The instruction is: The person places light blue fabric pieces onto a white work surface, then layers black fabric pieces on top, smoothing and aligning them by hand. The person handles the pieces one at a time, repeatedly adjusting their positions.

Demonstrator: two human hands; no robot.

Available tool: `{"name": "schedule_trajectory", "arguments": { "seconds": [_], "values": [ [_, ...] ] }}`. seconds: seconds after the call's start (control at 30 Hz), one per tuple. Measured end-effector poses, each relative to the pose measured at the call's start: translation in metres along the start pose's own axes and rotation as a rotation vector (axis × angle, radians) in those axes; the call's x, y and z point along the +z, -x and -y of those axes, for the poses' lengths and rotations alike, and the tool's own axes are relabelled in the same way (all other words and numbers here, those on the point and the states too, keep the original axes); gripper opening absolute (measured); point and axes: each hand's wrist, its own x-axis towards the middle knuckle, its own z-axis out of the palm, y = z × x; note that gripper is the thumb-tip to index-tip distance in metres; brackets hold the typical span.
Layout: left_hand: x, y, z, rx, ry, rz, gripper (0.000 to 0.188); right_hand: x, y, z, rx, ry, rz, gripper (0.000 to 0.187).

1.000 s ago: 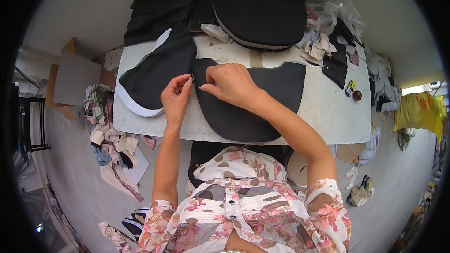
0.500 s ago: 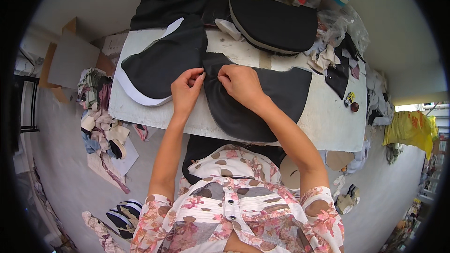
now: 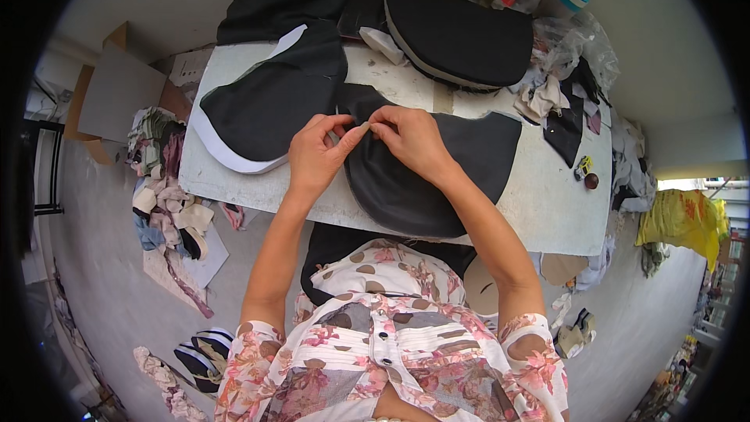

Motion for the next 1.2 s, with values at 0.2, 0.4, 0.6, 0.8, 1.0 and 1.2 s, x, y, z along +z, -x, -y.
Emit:
{"name": "schedule_trajectory", "arguments": {
  "seconds": [0.2,0.4,0.6,0.8,1.0,1.2],
  "values": [
    [0.011,-0.015,0.001,0.046,0.084,-0.052,0.024,0.001,0.005,-0.005,-0.131,-0.010,-0.042,0.013],
    [0.010,-0.018,-0.001,-0.024,0.243,-0.025,0.018,-0.003,0.008,-0.005,-0.106,-0.020,-0.033,0.012],
    [0.010,-0.016,-0.005,-0.074,0.234,-0.016,0.024,-0.005,0.010,-0.005,-0.132,0.014,-0.048,0.012],
    [0.014,-0.019,0.006,-0.076,0.311,-0.039,0.020,-0.006,0.010,-0.004,-0.164,0.024,-0.046,0.011],
    [0.008,-0.021,0.013,-0.064,0.214,-0.017,0.037,-0.008,0.011,-0.002,-0.177,0.034,-0.022,0.014],
    [0.003,-0.017,-0.002,0.406,-0.177,-0.336,0.040,-0.039,0.024,0.011,-0.143,-0.196,-0.157,0.016]
  ]
}}
